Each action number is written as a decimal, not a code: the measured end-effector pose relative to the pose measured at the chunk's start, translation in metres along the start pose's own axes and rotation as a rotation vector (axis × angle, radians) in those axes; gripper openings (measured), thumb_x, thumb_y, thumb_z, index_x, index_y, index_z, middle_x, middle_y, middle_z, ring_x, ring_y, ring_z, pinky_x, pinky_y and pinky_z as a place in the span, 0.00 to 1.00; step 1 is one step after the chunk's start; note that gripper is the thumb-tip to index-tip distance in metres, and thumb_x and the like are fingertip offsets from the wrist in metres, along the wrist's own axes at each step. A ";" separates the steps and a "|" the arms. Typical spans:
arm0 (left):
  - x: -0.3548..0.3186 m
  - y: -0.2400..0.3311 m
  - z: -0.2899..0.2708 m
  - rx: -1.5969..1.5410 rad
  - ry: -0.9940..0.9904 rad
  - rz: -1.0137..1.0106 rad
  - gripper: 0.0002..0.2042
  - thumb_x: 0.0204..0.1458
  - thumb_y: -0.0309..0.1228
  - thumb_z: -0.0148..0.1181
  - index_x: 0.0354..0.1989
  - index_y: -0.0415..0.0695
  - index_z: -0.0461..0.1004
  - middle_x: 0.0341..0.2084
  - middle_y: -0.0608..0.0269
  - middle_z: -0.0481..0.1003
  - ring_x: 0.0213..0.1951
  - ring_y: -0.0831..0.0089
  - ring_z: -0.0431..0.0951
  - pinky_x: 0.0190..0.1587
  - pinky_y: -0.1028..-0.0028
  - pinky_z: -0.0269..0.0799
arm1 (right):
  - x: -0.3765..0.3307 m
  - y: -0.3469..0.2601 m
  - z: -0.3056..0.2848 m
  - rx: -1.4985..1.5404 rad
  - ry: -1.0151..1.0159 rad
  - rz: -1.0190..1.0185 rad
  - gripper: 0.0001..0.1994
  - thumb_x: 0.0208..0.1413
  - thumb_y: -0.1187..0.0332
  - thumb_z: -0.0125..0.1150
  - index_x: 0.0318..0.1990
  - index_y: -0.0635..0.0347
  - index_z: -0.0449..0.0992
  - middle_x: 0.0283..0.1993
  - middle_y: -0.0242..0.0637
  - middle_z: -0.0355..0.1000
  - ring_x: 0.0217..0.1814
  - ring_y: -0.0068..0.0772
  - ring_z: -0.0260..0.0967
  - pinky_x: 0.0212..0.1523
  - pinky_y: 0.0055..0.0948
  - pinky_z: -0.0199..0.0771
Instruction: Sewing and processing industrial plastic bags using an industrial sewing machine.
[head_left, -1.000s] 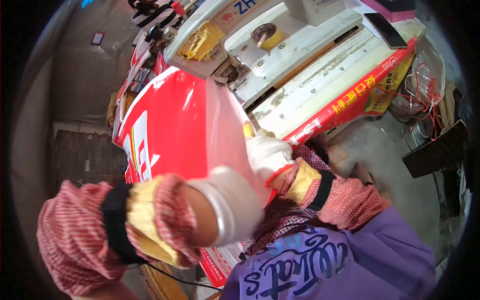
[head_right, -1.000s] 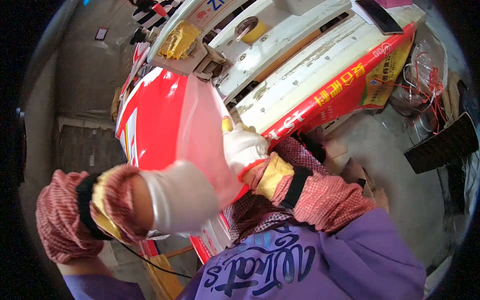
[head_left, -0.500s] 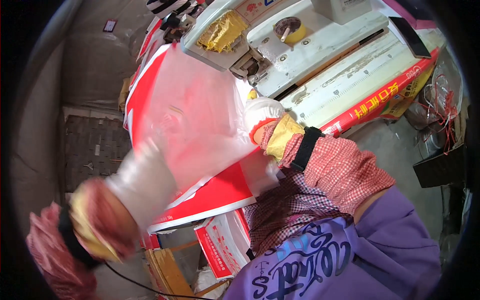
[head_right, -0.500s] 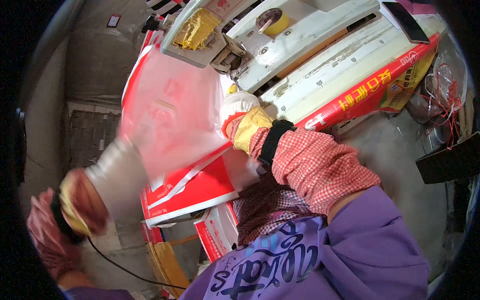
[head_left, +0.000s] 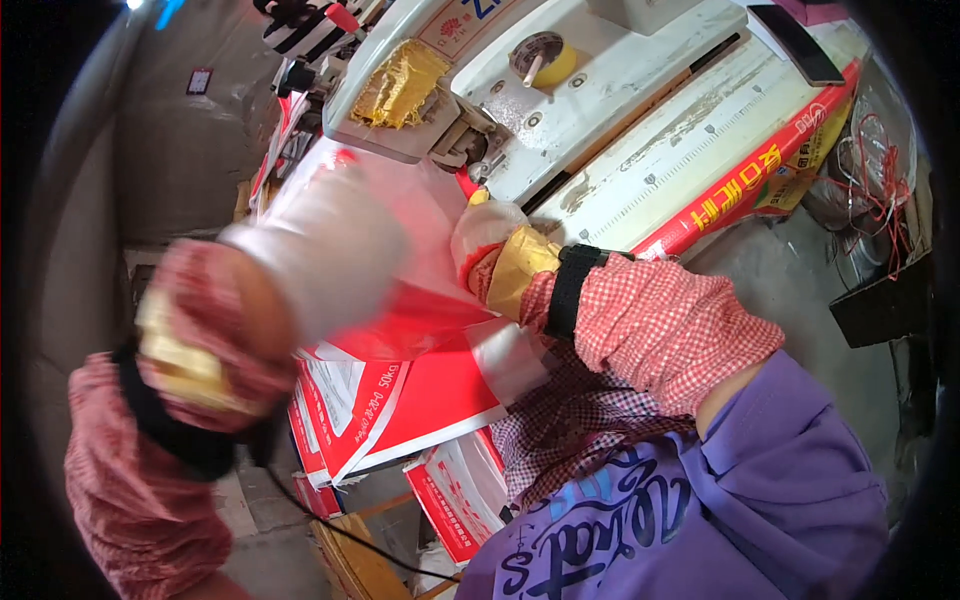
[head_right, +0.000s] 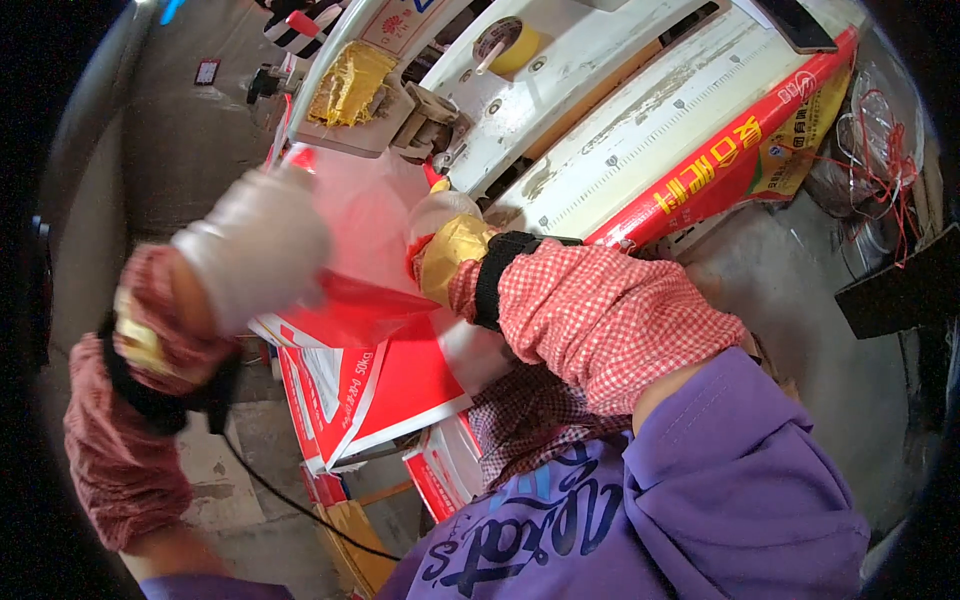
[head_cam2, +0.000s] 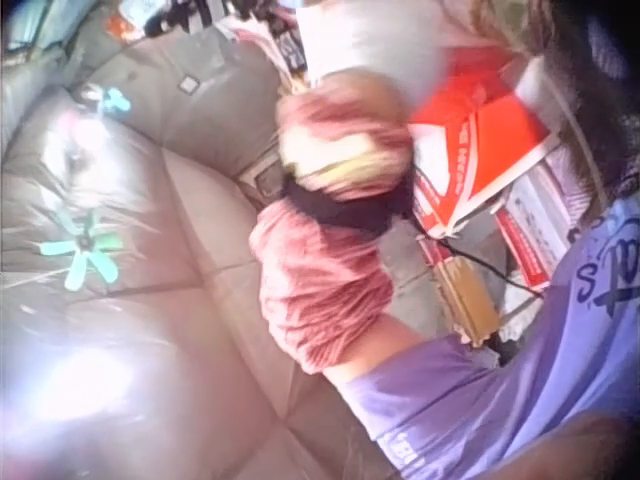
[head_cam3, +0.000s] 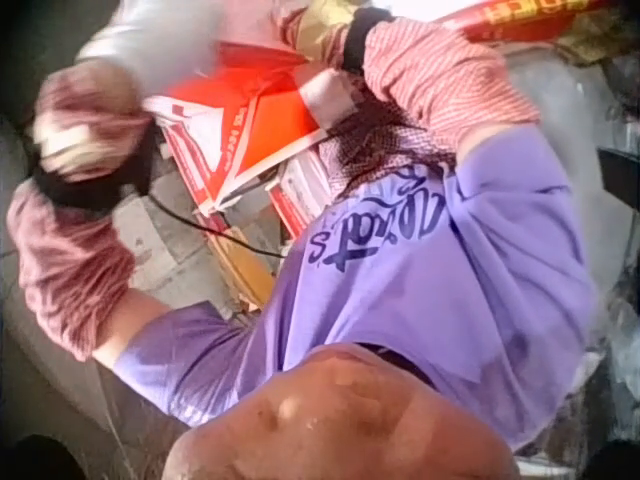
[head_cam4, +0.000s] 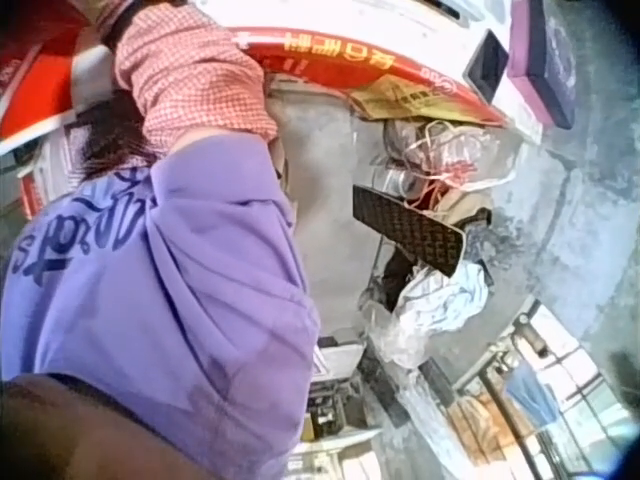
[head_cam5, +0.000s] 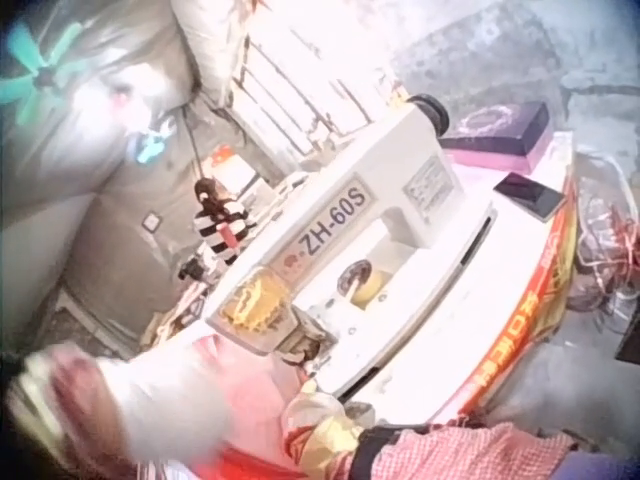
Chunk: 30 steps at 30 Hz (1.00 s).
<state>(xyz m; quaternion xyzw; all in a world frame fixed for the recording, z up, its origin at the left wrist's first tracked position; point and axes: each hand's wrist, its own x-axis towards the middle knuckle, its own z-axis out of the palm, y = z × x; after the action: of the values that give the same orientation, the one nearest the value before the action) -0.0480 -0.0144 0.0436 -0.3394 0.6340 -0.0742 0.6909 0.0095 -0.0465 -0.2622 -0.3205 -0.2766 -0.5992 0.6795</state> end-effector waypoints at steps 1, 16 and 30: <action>-0.011 -0.023 -0.001 0.078 0.135 -0.097 0.07 0.37 0.36 0.60 0.21 0.45 0.77 0.18 0.58 0.73 0.32 0.61 0.73 0.35 0.65 0.68 | -0.009 0.015 -0.010 0.864 0.021 0.173 0.08 0.45 0.65 0.54 0.30 0.57 0.76 0.21 0.35 0.69 0.27 0.36 0.68 0.28 0.36 0.69; -0.016 0.093 0.011 -0.585 0.556 0.325 0.07 0.34 0.26 0.56 0.22 0.34 0.72 0.23 0.50 0.69 0.29 0.57 0.71 0.29 0.68 0.68 | 0.039 0.000 0.040 3.475 1.361 -1.054 0.08 0.45 0.61 0.56 0.26 0.49 0.80 0.26 0.32 0.75 0.28 0.31 0.72 0.23 0.38 0.70; 0.013 0.073 0.014 -0.480 0.452 0.340 0.08 0.44 0.32 0.52 0.34 0.52 0.72 0.14 0.60 0.69 0.19 0.61 0.72 0.22 0.65 0.68 | 0.068 -0.015 0.061 3.656 0.998 -1.228 0.07 0.43 0.64 0.58 0.29 0.52 0.78 0.24 0.30 0.73 0.26 0.32 0.71 0.27 0.36 0.70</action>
<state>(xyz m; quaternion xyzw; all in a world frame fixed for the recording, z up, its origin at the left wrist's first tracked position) -0.0567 0.0386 -0.0089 -0.3568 0.8172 0.1193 0.4367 0.0035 -0.0439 -0.1700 -0.9150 0.3234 -0.2123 0.1148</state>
